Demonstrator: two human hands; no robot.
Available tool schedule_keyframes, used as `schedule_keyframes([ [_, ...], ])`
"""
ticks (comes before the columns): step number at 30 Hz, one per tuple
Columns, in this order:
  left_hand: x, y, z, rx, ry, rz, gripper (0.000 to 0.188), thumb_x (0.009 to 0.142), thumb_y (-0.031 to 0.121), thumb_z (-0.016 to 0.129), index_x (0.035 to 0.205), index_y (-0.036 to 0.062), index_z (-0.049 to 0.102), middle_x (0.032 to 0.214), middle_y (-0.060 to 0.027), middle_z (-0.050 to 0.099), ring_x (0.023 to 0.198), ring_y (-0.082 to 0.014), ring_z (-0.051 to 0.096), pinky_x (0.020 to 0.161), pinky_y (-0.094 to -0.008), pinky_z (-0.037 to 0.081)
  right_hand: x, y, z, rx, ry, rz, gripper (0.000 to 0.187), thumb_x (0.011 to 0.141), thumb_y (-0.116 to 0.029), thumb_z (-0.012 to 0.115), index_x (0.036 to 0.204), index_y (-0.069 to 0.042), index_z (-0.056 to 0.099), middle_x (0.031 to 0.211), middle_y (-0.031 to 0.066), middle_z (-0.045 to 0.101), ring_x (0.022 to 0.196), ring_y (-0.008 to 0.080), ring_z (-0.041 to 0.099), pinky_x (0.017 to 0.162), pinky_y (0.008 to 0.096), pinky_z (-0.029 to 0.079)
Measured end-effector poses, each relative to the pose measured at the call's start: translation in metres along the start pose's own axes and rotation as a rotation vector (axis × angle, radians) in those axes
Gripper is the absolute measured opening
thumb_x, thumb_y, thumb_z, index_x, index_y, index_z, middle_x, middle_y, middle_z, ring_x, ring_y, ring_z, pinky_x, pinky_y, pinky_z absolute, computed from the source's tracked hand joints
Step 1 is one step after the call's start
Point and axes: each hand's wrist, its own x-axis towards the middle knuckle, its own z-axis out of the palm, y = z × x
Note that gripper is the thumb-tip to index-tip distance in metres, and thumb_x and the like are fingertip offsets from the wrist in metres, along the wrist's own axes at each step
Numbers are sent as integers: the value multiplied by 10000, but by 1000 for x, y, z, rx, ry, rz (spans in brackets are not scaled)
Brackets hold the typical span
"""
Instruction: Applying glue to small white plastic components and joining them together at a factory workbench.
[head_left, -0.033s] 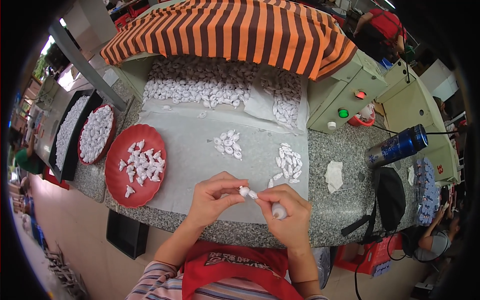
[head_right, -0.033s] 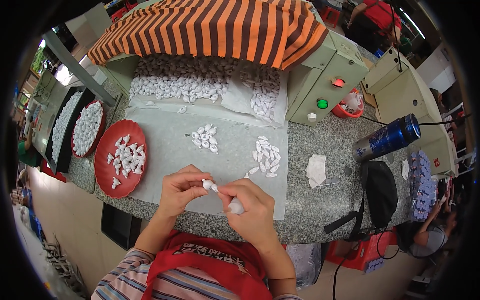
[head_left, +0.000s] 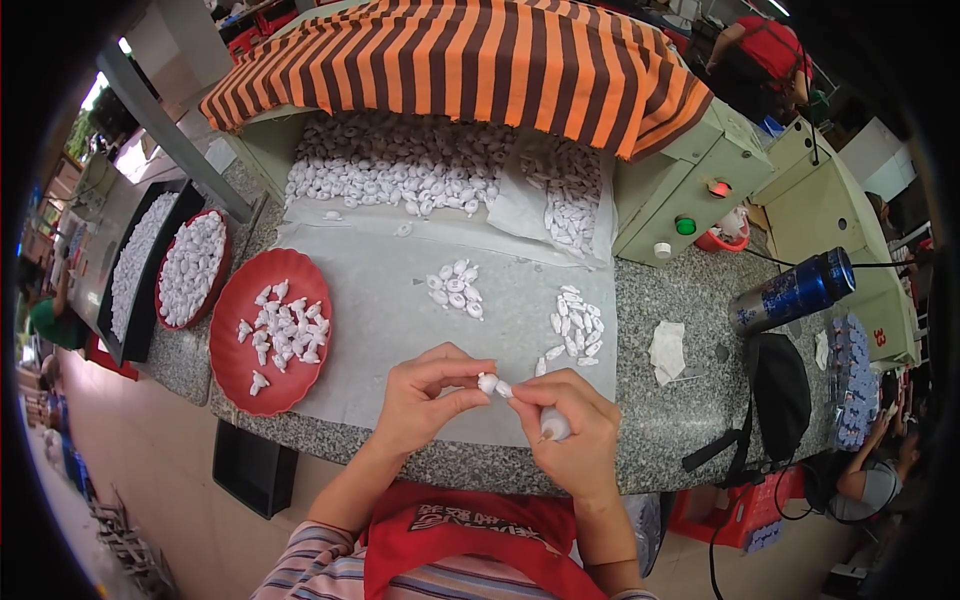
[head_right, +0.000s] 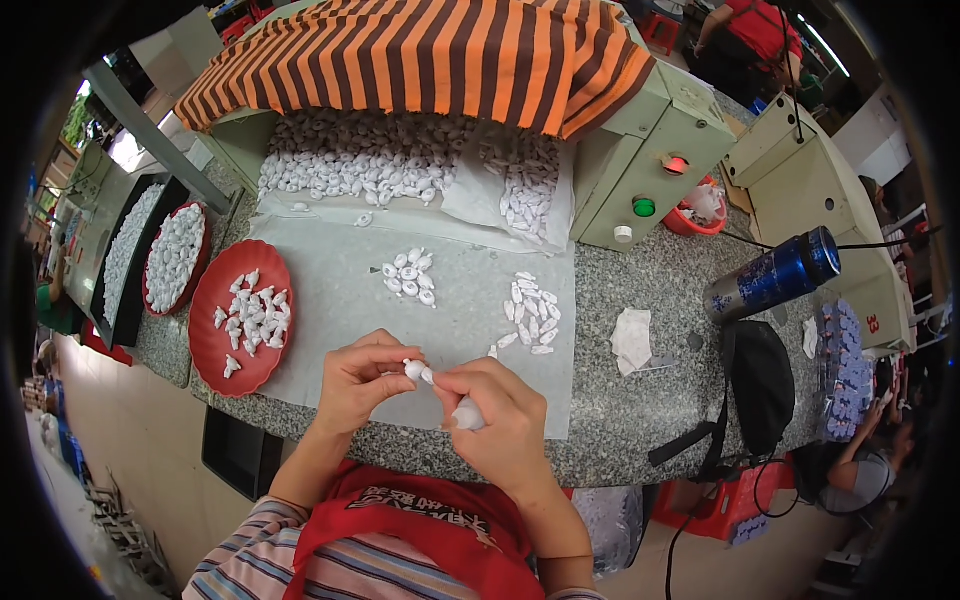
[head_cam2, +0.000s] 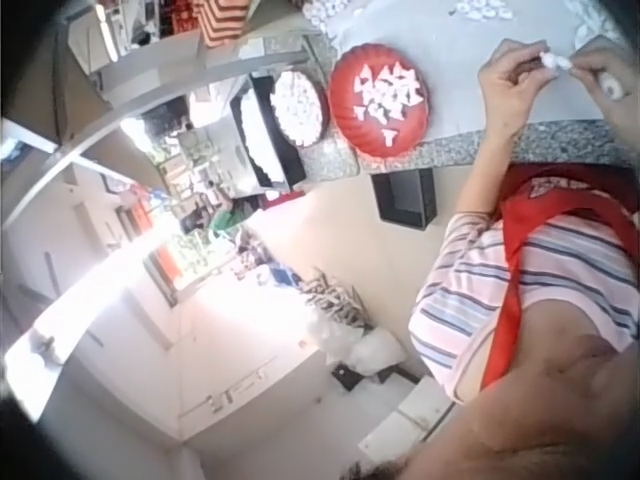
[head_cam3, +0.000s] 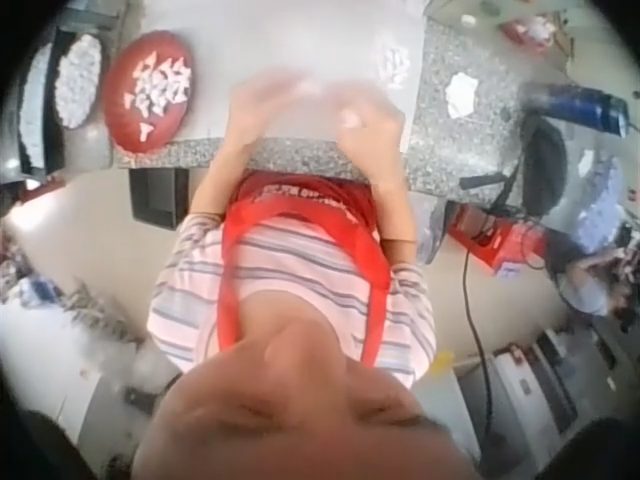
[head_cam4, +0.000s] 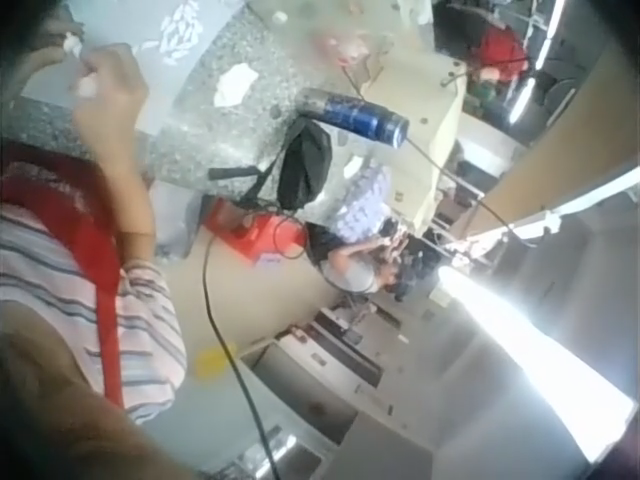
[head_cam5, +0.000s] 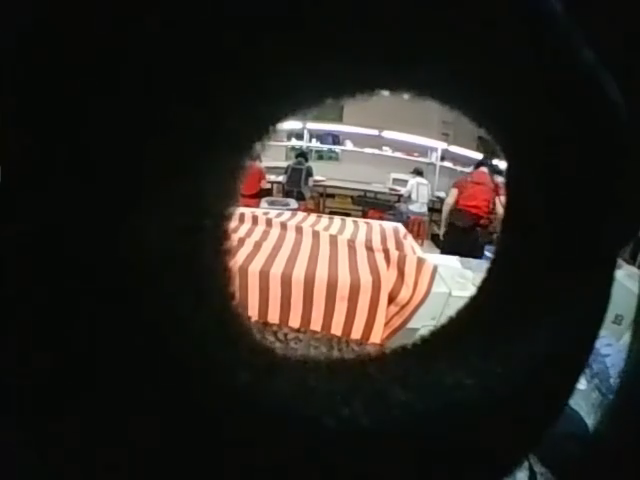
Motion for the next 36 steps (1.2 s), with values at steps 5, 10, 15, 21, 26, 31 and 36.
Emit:
schedule_keyframes([
  [5, 1, 4, 2, 48, 14, 15, 303, 703, -76, 660, 999, -19, 627, 869, -79, 570, 808, -136, 576, 728, -229, 492, -5, 3, 4, 5, 21, -70, 143, 653, 56, 691, 753, -18, 620, 747, 92, 618, 633, 169, 604, 542, 241, 461],
  [10, -1, 7, 5, 135, 51, 14, 293, 688, -95, 660, 975, -46, 626, 857, -83, 579, 786, -144, 601, 661, -224, 501, -8, 6, 6, 50, 54, -126, 208, 621, 114, 659, 784, -8, 619, 756, 100, 594, 619, 173, 593, 512, 244, 456],
  [15, 0, 0, 6, 65, 80, -56, 279, 708, -63, 659, 984, -38, 625, 866, -82, 595, 777, -145, 609, 653, -219, 505, -2, 11, 8, 45, 30, 4, 109, 664, 40, 684, 743, -6, 625, 725, 96, 614, 621, 154, 590, 530, 237, 448],
  [21, 9, -25, -3, -336, 214, -594, 294, 794, 103, 638, 1025, -67, 577, 872, -111, 626, 787, -167, 619, 661, -226, 503, 40, 47, 1, 101, -321, 373, 94, 679, -12, 691, 759, 12, 646, 625, 34, 599, 560, 72, 519, 493, 220, 413],
  [26, 10, -33, -12, -477, 199, -669, 318, 802, 138, 636, 1029, -72, 562, 878, -118, 624, 807, -190, 626, 689, -237, 511, 49, 53, 4, 146, -441, 467, 94, 679, -25, 694, 755, 11, 652, 605, 20, 588, 542, 66, 506, 497, 219, 409],
  [31, 10, -35, -13, -452, 236, -669, 304, 806, 115, 625, 1031, -79, 560, 883, -123, 627, 790, -195, 632, 670, -231, 521, 46, 56, 10, 90, -419, 455, 99, 686, -47, 694, 756, 10, 655, 633, 37, 607, 584, 81, 533, 535, 227, 424],
  [36, 13, -28, -6, -287, 291, -567, 292, 803, 81, 617, 1033, -91, 562, 881, -136, 636, 747, -197, 639, 651, -229, 529, 34, 49, 18, 11, -277, 384, 102, 698, -61, 688, 764, 10, 657, 684, 76, 641, 625, 94, 568, 574, 235, 443],
])
